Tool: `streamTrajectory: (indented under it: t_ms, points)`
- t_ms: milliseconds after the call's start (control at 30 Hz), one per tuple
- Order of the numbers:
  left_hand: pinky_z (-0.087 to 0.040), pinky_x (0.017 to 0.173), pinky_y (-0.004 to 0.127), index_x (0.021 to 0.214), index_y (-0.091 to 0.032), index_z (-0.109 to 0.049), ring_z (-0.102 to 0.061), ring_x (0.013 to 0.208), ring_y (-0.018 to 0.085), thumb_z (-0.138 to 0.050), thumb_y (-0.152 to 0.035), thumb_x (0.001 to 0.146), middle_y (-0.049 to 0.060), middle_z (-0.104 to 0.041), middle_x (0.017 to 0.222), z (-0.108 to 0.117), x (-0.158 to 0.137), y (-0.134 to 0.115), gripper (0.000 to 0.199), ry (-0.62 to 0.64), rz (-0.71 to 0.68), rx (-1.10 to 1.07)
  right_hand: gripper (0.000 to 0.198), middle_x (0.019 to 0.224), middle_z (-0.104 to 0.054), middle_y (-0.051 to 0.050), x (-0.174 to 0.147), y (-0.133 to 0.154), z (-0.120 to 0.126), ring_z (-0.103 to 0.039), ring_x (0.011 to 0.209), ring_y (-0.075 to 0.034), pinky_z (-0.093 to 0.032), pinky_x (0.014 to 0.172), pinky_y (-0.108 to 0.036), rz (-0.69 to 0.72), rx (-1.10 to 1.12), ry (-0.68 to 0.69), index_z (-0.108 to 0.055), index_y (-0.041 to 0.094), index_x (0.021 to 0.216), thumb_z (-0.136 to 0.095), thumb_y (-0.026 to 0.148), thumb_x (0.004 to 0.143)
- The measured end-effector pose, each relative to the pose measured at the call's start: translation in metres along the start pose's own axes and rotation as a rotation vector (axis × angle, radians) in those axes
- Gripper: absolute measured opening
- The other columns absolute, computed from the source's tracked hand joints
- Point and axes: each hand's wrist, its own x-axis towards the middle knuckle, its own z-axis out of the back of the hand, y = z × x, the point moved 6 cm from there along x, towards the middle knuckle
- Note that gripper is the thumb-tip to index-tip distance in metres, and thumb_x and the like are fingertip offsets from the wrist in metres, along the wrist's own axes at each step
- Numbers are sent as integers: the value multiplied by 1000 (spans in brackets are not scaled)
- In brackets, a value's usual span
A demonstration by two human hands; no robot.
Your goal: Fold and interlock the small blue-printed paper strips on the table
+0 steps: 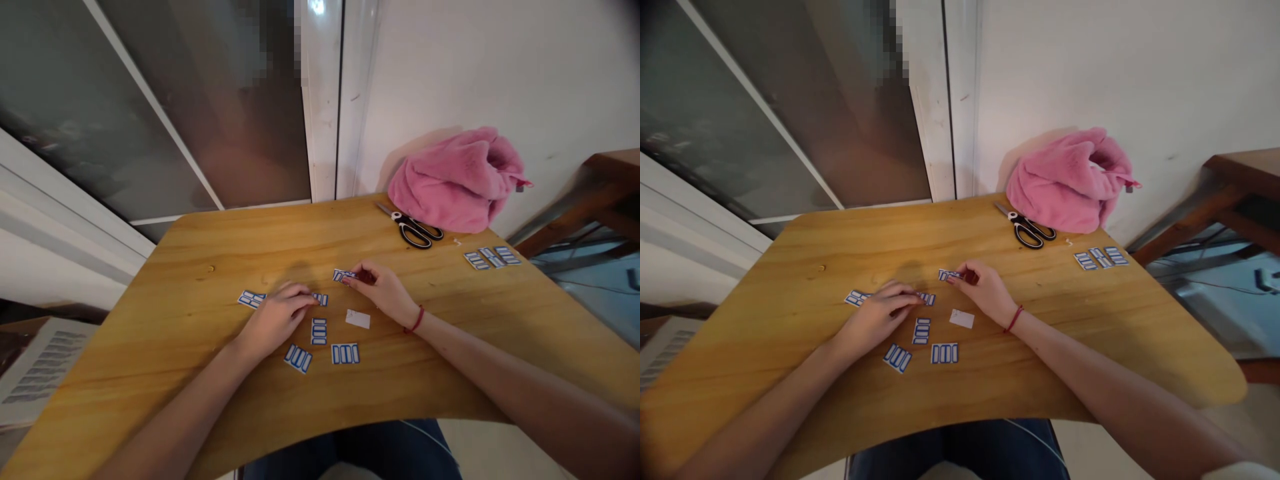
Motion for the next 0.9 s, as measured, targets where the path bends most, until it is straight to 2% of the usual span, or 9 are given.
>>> streamTrajectory:
  t_ms: [133, 267, 367, 500, 600, 667, 767, 900]
  points:
    - [-44, 76, 28, 94, -23, -63, -55, 83, 15, -46, -21, 84, 2, -61, 88, 10, 1, 1, 20, -128, 108, -75, 20, 71, -60, 0, 0, -2, -2, -50, 61, -11, -39, 56, -24, 21, -1, 35, -58, 18, 76, -60, 38, 76]
    - [-46, 70, 26, 106, -23, -59, -56, 76, 13, -52, -32, 82, 1, -62, 86, 9, 2, 5, 26, -201, 255, -285, 18, 69, -61, 1, -7, 10, -9, -50, 62, -11, -37, 63, -25, 148, -141, 86, -62, 19, 77, -62, 36, 76]
    - [-47, 71, 26, 97, -23, -62, -58, 77, 14, -56, -35, 79, 1, -64, 87, 1, 4, 1, 22, -155, 262, -396, 15, 65, -60, 3, -14, 21, -20, -49, 60, -9, -34, 70, -28, 218, -234, 161, -63, 20, 77, -63, 35, 76]
    - [-46, 70, 24, 79, -21, -64, -59, 75, 13, -54, -32, 80, 0, -66, 81, -3, 5, -1, 15, -140, 258, -401, 18, 67, -61, 2, -15, 26, -23, -50, 60, -9, -33, 69, -27, 199, -201, 248, -63, 19, 81, -60, 37, 78]
    - [-45, 68, 23, 79, -20, -63, -58, 73, 12, -54, -33, 80, 0, -65, 79, 3, 3, 6, 16, -223, 313, -397, 26, 71, -62, 1, -12, 24, -13, -52, 63, -10, -33, 68, -27, 176, -197, 355, -60, 19, 87, -57, 44, 78]
    - [-45, 66, 23, 79, -19, -62, -57, 71, 12, -55, -34, 79, 0, -64, 76, 8, 2, 12, 17, -271, 351, -411, 34, 72, -61, 1, -12, 22, -3, -53, 67, -12, -32, 74, -30, 203, -299, 439, -60, 19, 85, -62, 50, 72]
    - [-44, 64, 22, 78, -18, -61, -56, 69, 11, -55, -34, 79, 0, -63, 74, 9, 1, 17, 16, -278, 362, -443, 39, 80, -60, -1, -14, 18, 8, -53, 78, -16, -28, 80, -34, 229, -457, 527, -61, 20, 82, -67, 54, 63]
    - [-44, 65, 22, 78, -18, -60, -56, 69, 11, -54, -31, 79, -1, -61, 74, 5, 2, 14, 14, -256, 326, -469, 29, 88, -59, -1, -18, 17, 5, -52, 87, -18, -25, 83, -35, 220, -472, 603, -63, 22, 84, -64, 48, 70]
